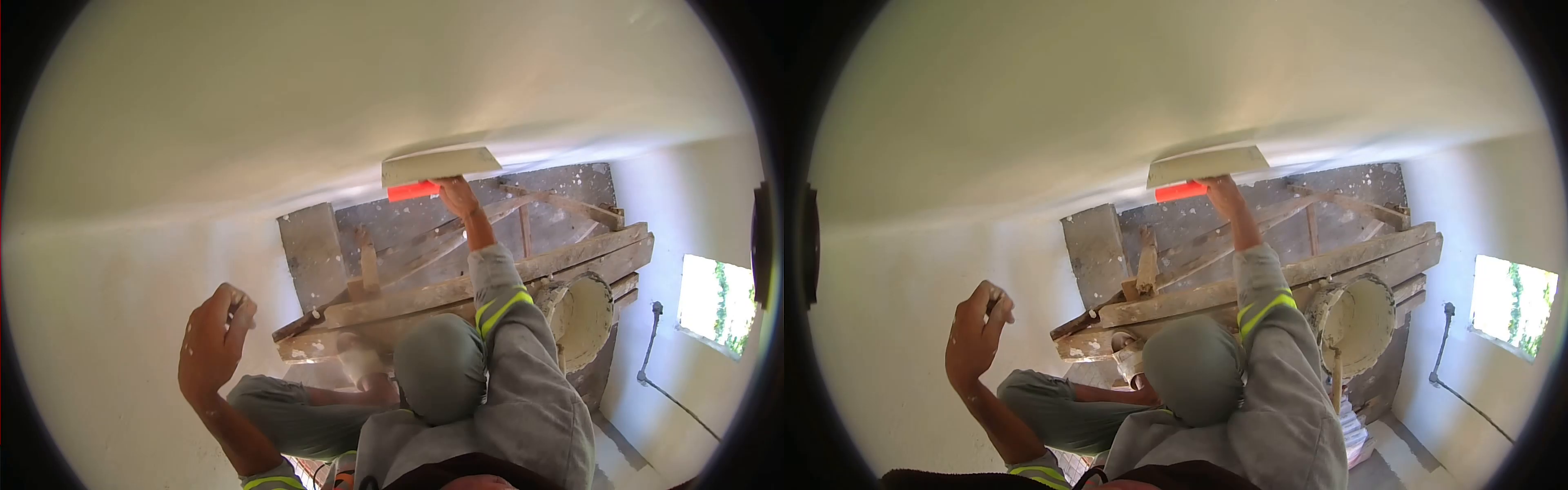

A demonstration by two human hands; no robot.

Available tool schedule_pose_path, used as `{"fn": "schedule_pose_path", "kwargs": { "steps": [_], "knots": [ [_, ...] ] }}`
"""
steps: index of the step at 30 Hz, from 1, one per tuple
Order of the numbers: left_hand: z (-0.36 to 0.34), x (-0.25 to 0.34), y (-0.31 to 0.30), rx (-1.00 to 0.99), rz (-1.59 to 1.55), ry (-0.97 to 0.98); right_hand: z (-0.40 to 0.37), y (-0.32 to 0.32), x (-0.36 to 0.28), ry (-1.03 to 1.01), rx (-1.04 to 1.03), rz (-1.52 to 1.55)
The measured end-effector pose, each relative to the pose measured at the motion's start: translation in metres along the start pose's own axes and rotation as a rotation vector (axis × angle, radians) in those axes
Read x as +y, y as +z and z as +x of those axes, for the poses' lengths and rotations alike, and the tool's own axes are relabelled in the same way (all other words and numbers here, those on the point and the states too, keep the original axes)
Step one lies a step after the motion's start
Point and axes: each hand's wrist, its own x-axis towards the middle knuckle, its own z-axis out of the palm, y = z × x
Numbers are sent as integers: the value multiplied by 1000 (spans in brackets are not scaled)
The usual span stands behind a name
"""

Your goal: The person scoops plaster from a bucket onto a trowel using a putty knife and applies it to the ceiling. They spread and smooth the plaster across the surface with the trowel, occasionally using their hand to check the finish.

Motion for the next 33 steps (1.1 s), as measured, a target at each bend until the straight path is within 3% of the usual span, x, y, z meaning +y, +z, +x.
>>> {"fn": "schedule_pose_path", "kwargs": {
  "steps": [5, 9, 12, 16, 19, 21, 23, 25, 27, 28, 29, 30, 32, 33],
  "knots": [
    [-12, 10, 2, 62, -16, 49, 9, 29, -50, 2, 1, 80],
    [4, 26, 2, 29, -42, 171, -19, 118, -181, -154, -22, -7],
    [32, 25, 3, -16, -40, 249, -34, 181, -280, -432, -75, -205],
    [64, 3, 15, -82, -52, 215, -74, 264, -378, -614, -93, -320],
    [59, -8, 11, -34, 87, 165, -109, 237, -366, -648, 58, -445],
    [49, -10, 0, -6, 47, 142, -118, 199, -320, -428, 239, -617],
    [40, -10, -7, 9, 16, 104, -99, 165, -264, -157, 451, -1006],
    [32, -10, -11, -12, 16, 72, -58, 153, -216, -205, 519, -1260],
    [24, -17, -9, 21, -1, 111, -7, 155, -166, -386, 466, -1341],
    [22, -19, -10, 39, -2, 130, 7, 188, -156, -313, 506, -1208],
    [24, -18, -12, 36, -29, 132, 16, 218, -140, -337, 470, -1382],
    [23, -16, -13, 19, -54, 130, 18, 250, -125, -345, 461, -1291],
    [26, -10, -10, -5, -58, 136, 15, 294, -97, -279, 215, -1348],
    [29, -9, -7, -10, -42, 133, 10, 296, -78, -492, 27, -1318]
  ]
}}
